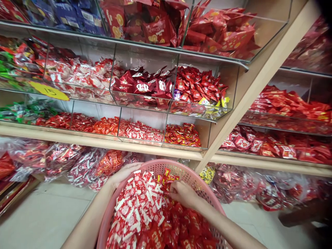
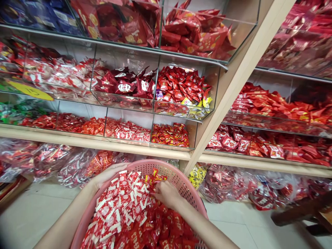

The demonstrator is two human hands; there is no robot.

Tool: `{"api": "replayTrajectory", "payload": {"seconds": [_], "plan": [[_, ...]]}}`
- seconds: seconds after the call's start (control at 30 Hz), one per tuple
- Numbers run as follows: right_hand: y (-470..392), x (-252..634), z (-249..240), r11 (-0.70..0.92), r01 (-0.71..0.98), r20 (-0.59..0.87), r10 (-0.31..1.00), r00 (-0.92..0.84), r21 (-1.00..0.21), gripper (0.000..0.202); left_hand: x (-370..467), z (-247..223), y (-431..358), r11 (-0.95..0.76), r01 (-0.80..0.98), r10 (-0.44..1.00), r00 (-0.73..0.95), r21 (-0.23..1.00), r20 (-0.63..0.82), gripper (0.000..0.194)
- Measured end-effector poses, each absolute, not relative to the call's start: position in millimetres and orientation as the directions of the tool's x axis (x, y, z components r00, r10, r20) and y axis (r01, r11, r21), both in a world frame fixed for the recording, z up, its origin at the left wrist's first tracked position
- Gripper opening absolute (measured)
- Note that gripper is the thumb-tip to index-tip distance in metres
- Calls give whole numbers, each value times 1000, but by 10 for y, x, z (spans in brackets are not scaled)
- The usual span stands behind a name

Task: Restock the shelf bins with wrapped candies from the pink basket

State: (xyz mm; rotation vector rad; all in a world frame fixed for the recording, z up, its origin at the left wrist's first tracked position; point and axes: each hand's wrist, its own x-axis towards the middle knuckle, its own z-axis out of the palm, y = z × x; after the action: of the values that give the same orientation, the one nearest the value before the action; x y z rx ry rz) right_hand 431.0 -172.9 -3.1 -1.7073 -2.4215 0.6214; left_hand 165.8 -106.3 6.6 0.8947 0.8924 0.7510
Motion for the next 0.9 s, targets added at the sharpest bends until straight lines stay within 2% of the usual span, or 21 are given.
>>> {"api": "replayTrajectory", "payload": {"seconds": [0.1,0.2,0.27,0.43,0.53,0.6,0.7,0.8,0.9], "plan": [[-1648,4402,95,283,822,-51,934,-353,-495,17,1672,85,-1068,428,-168,839,439,888,-321,43],[-1557,4449,212,287,817,148,958,-246,-499,14,1677,65,-1056,425,-170,837,449,889,-314,41],[-1480,4461,320,317,808,257,943,-212,-497,19,1669,42,-1045,433,-181,833,456,883,-315,40],[-1123,4510,736,378,829,502,854,-140,-412,21,1633,3,-1032,454,-218,826,467,864,-316,38],[-795,4542,960,307,899,581,810,-75,-312,24,1624,-8,-1023,458,-221,825,466,861,-319,37],[-572,4541,1048,248,940,534,841,-88,-235,31,1625,-18,-1015,452,-219,827,467,865,-313,38],[-296,4504,1089,168,976,338,934,-114,-137,50,1631,-35,-1003,447,-211,828,465,869,-313,41],[-132,4468,1059,72,994,164,985,-59,-78,61,1630,-46,-993,445,-214,828,467,869,-310,41],[-80,4463,1012,38,997,132,991,-28,-74,64,1620,-41,-985,451,-202,825,465,869,-320,39]]}}
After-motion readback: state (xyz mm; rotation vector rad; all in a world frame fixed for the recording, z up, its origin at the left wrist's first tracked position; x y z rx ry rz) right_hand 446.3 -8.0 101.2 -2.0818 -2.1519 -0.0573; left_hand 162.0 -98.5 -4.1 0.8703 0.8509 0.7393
